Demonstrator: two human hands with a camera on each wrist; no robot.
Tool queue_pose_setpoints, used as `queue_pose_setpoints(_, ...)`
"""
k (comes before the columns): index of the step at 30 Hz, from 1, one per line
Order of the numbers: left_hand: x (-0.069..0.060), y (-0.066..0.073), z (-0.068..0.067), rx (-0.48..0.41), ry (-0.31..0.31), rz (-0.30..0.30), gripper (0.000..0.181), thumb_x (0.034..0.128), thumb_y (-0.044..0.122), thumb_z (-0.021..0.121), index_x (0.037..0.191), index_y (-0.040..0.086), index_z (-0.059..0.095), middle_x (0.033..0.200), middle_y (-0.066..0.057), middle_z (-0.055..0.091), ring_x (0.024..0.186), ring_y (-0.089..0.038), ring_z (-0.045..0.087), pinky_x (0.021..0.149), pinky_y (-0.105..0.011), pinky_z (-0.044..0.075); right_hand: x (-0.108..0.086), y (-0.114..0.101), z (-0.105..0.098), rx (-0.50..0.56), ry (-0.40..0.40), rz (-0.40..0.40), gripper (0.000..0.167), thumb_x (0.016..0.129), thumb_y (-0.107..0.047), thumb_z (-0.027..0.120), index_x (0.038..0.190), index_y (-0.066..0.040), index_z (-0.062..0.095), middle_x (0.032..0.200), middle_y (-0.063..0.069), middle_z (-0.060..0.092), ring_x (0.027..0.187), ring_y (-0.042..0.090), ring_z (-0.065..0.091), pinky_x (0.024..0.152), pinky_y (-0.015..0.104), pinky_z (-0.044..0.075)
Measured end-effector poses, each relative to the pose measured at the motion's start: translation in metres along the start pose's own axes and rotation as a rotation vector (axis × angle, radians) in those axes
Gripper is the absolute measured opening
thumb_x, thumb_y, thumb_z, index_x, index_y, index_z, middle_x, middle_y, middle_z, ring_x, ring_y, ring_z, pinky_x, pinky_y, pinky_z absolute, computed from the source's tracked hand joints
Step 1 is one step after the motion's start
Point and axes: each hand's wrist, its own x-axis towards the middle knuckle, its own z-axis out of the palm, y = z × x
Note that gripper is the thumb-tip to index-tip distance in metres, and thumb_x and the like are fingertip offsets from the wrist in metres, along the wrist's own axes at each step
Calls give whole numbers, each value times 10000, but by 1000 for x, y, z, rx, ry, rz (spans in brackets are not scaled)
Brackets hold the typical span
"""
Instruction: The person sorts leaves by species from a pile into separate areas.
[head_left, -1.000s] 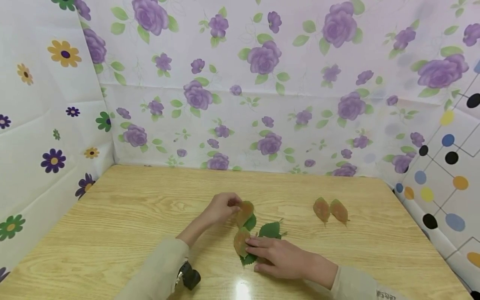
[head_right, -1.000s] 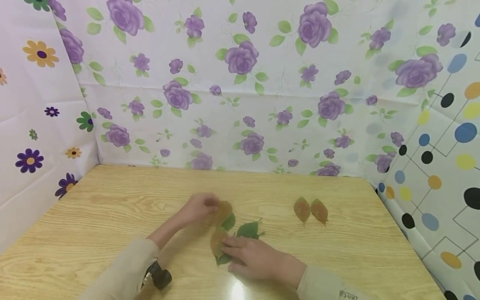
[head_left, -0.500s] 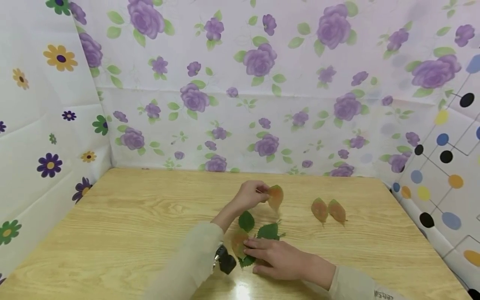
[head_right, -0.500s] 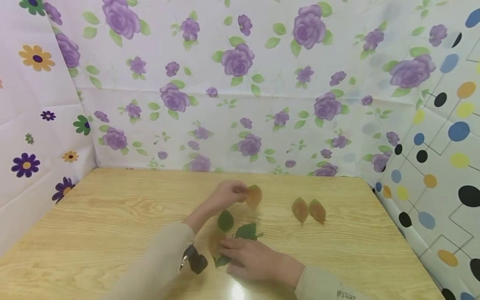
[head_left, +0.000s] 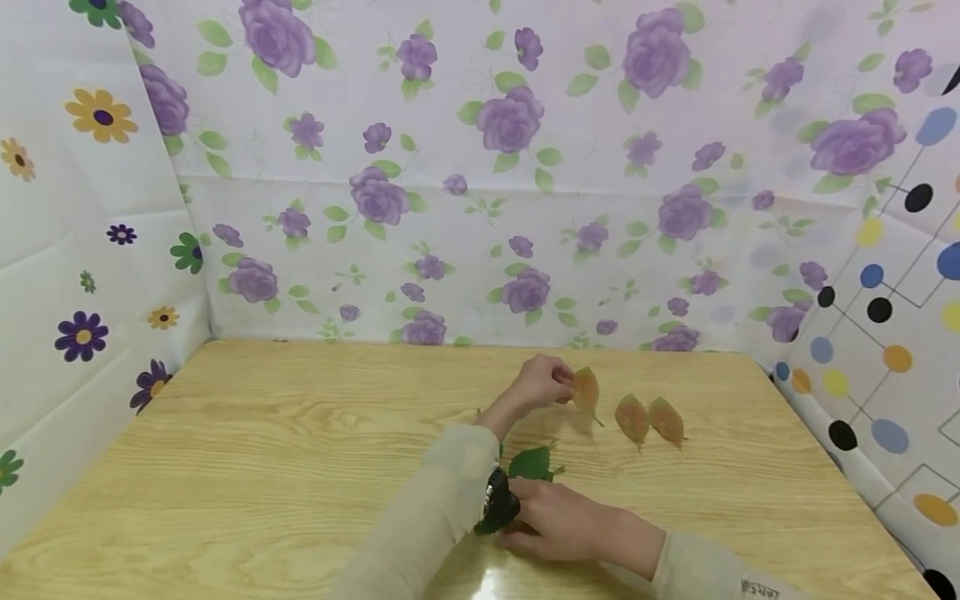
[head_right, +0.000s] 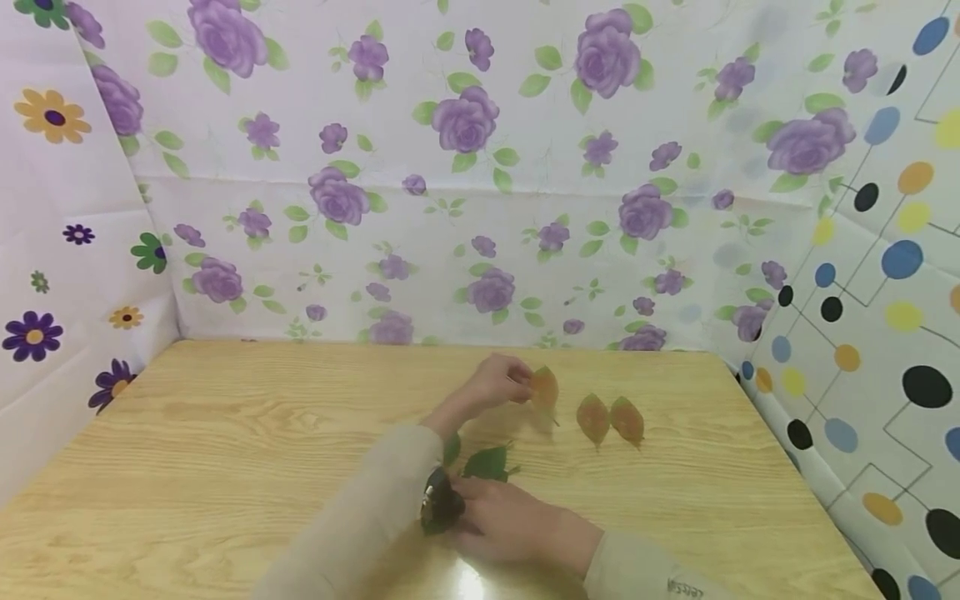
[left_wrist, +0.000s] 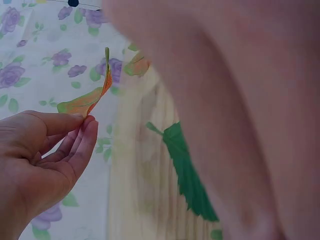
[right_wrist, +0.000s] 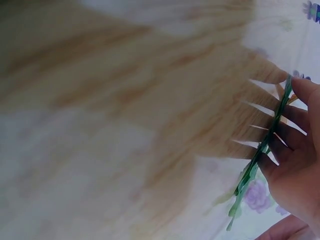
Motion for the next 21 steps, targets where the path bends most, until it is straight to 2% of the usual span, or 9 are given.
queue_pose_setpoints(6,8,-4,7,9,-8,-42,189,845,-128,649,1034,-113,648,888,-162,627,780,-243,666,723,-307,571,-2,0,-3,29,-44,53,200,999,-295,553,1139,-178,634,1012,-91,516,910,-15,518,778,153,467)
queue_pose_setpoints(11,13,-4,9,74,-31,-43,170,831,-133,656,999,-101,659,869,-148,639,745,-214,656,695,-281,570,-2,0,-3,-1,-46,52,201,998,-300,554,1103,-164,658,1037,-76,535,956,3,538,800,172,476)
queue_pose_setpoints(17,18,-3,9,90,-74,-59,165,833,-128,653,993,-93,657,879,-147,654,754,-232,678,719,-315,575,-2,-1,-3,-40,-50,29,376,995,-271,563,1327,-96,583,1125,-10,571,1008,35,536,853,201,476)
queue_pose_setpoints(21,22,-2,8,11,-66,-70,198,848,-132,636,1044,-115,642,888,-141,637,813,-289,684,720,-313,574,-3,0,-4,-27,-81,38,429,1004,-267,546,1390,-81,526,946,-84,573,914,15,519,813,194,468)
